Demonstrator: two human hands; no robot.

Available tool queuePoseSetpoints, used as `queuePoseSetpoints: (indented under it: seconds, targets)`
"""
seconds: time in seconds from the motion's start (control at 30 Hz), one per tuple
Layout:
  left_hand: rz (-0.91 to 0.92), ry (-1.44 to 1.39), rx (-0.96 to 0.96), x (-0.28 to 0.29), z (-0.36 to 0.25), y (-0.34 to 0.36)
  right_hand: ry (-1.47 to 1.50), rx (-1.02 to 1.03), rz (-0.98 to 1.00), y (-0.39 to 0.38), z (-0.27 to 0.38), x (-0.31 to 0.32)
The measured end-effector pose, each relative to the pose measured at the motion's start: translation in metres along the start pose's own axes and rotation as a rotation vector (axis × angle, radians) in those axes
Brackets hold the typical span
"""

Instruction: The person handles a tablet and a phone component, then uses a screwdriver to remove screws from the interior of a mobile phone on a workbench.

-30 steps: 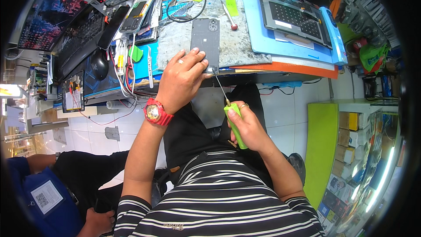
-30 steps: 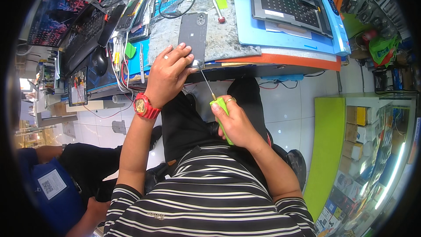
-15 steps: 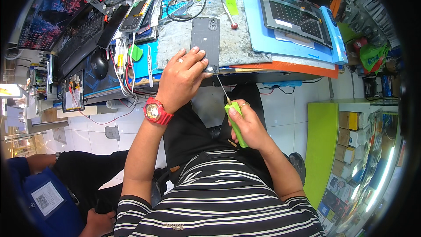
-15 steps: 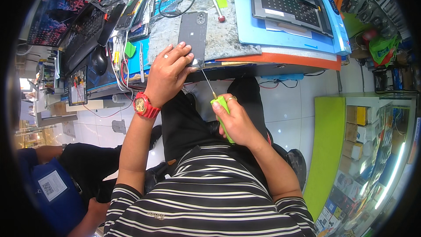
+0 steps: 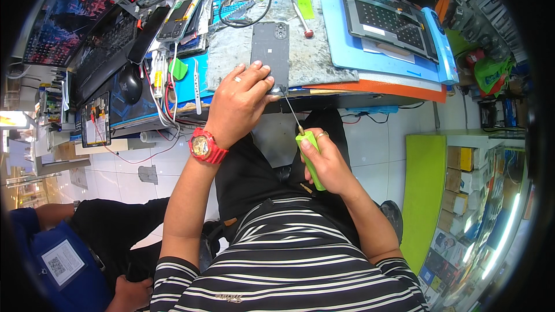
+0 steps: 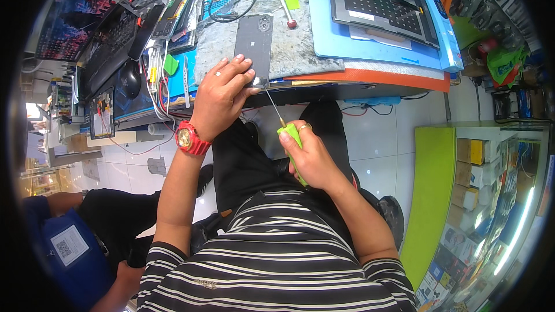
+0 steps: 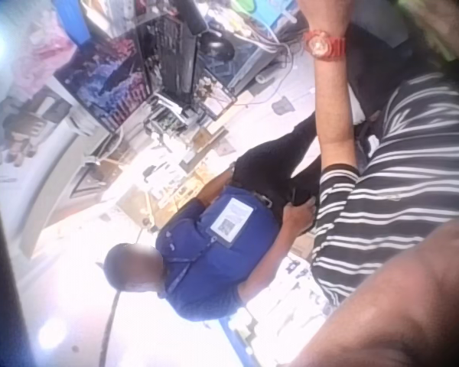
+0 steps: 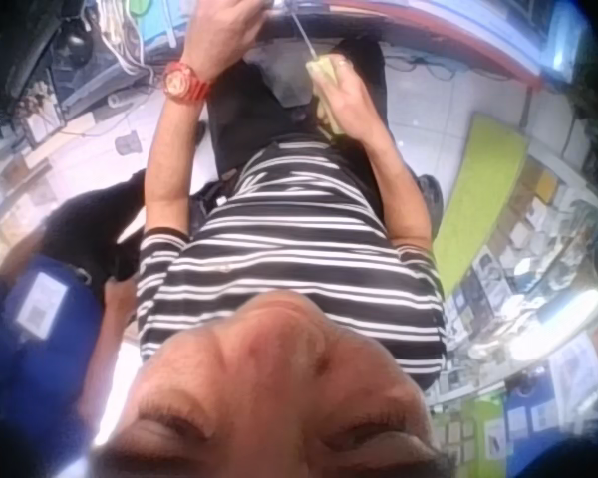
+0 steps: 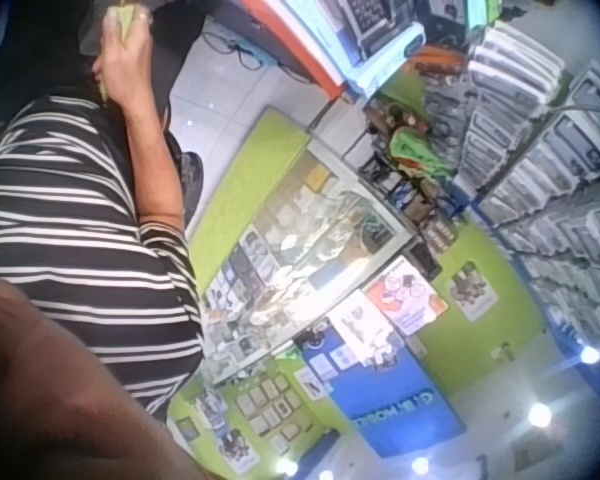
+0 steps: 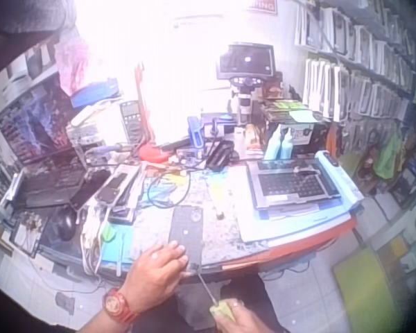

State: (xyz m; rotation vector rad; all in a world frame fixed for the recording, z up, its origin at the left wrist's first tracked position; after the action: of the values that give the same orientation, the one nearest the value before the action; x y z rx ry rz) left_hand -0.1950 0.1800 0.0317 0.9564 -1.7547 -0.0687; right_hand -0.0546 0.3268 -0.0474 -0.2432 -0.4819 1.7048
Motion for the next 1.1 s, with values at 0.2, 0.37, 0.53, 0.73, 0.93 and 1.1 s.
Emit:
queuePoseSetpoints:
  seconds: [0.2, 0.37, 0.53, 0.73, 0.93, 1.1]
  targets:
    - [0.003, -0.002, 0.005, 0.0, 0.0, 0.0, 0.015, 0.016, -0.054, 0.003, 0.001, 0.004]
    - [0.0, -0.012, 0.004, 0.0, 0.002, -0.001, 0.014, 0.022, -0.089, 0.006, 0.003, 0.012]
    - [-0.006, 0.0, 0.032, 0.001, -0.006, 0.001, -0.144, 0.046, -0.086, -0.005, 0.014, 0.018]
    - [-0.037, 0.03, -0.007, -0.001, -0.001, 0.003, -0.367, 0.124, -0.113, -0.001, 0.02, 0.028]
    - [-0.031, 0.021, -0.062, -0.001, 0.003, 0.002, -0.356, 0.078, -0.047, 0.002, 0.018, 0.027]
    - [-0.023, 0.0, -0.046, -0.002, 0.004, 0.0, -0.277, 0.029, -0.018, 0.001, 0.017, 0.024]
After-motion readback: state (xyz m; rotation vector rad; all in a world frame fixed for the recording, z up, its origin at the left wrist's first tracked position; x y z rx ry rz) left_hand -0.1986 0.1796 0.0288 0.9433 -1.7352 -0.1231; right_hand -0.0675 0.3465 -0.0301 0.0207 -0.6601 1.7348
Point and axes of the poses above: each hand's wrist, its own y-axis towards the middle knuckle, its own x-axis out of the back of the hand, z = x × y, the point moved 7 cm from there along y, towards the middle knuckle, and after that the axes turned 13 degrees about -y, right-handed, at the moved point
